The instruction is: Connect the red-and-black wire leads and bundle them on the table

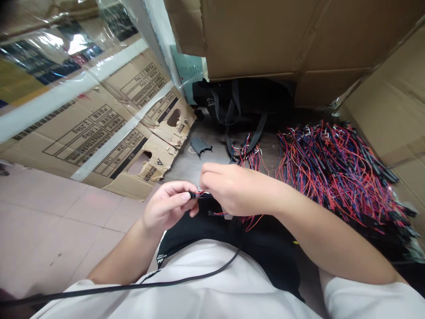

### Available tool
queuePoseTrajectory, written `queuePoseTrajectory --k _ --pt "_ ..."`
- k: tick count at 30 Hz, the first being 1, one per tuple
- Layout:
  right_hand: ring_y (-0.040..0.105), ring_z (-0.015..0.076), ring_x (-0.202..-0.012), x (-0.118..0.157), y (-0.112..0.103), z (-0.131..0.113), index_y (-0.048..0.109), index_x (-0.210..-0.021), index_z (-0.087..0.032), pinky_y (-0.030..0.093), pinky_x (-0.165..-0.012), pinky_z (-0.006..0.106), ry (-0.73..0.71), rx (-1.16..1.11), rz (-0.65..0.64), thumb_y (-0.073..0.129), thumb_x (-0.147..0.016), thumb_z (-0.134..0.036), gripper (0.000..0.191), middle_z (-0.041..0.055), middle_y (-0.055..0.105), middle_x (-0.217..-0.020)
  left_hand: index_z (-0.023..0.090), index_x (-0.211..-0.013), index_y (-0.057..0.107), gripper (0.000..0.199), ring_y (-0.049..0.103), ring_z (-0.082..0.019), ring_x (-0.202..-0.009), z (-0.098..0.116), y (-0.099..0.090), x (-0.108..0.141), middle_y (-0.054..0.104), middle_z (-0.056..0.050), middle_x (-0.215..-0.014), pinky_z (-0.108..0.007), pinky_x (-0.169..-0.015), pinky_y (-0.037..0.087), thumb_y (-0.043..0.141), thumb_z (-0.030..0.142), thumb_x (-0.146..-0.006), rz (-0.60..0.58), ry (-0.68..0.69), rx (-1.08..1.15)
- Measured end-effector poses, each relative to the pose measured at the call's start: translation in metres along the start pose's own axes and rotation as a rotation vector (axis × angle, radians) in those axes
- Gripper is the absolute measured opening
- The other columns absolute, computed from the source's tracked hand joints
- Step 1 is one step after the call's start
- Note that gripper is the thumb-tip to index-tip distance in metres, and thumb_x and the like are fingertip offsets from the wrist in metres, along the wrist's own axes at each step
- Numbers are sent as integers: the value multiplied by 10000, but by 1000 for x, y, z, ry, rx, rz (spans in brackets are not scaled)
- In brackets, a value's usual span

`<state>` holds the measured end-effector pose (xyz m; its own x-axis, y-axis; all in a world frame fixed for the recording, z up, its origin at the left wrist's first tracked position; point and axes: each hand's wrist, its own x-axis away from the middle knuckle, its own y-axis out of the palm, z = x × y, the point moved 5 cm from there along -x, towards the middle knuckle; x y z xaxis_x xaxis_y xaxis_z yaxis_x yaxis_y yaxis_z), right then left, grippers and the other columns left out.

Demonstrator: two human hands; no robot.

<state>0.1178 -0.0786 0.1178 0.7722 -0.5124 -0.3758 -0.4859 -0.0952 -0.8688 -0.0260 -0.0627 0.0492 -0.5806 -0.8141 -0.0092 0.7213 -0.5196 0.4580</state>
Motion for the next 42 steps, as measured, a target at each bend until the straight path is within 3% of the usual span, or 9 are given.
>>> queuePoseTrajectory --k 3,8,13,23,42 --pt "530 145 -737 2 4 2 570 -898 -134 466 -653 262 -46 82 -34 422 -915 -87 156 77 567 -897 108 -829 731 135 399 -81 -519 -1 1 -1 442 18 -542 -250 -513 444 716 218 -753 -36 -54 80" --pt "557 154 -797 12 11 2 571 -961 -134 479 -678 258 -96 172 55 430 -918 -85 156 89 584 -958 101 -830 728 122 386 -69 -503 -3 -1 -1 418 24 -535 -232 -512 421 701 195 -757 -31 -94 162" --pt "568 169 -823 12 14 -1 580 -962 -128 479 -671 266 -87 272 0 426 -906 -69 175 96 597 -965 102 -824 728 117 391 -72 -508 -3 -1 -1 420 20 -535 -227 -510 411 702 192 -754 -27 -114 191" --pt "544 166 -787 8 15 -4 567 -927 -131 459 -639 268 -55 340 -72 435 -926 -111 133 87 577 -943 108 -818 726 122 384 -73 -500 -2 0 -1 426 26 -526 -237 -506 400 722 204 -743 2 -90 159" --pt "528 159 -757 5 18 -4 557 -937 -132 454 -617 266 -81 349 -4 422 -935 -116 137 87 578 -937 118 -824 728 118 406 -83 -522 -1 -1 0 444 23 -528 -238 -512 420 723 210 -751 41 -35 111"
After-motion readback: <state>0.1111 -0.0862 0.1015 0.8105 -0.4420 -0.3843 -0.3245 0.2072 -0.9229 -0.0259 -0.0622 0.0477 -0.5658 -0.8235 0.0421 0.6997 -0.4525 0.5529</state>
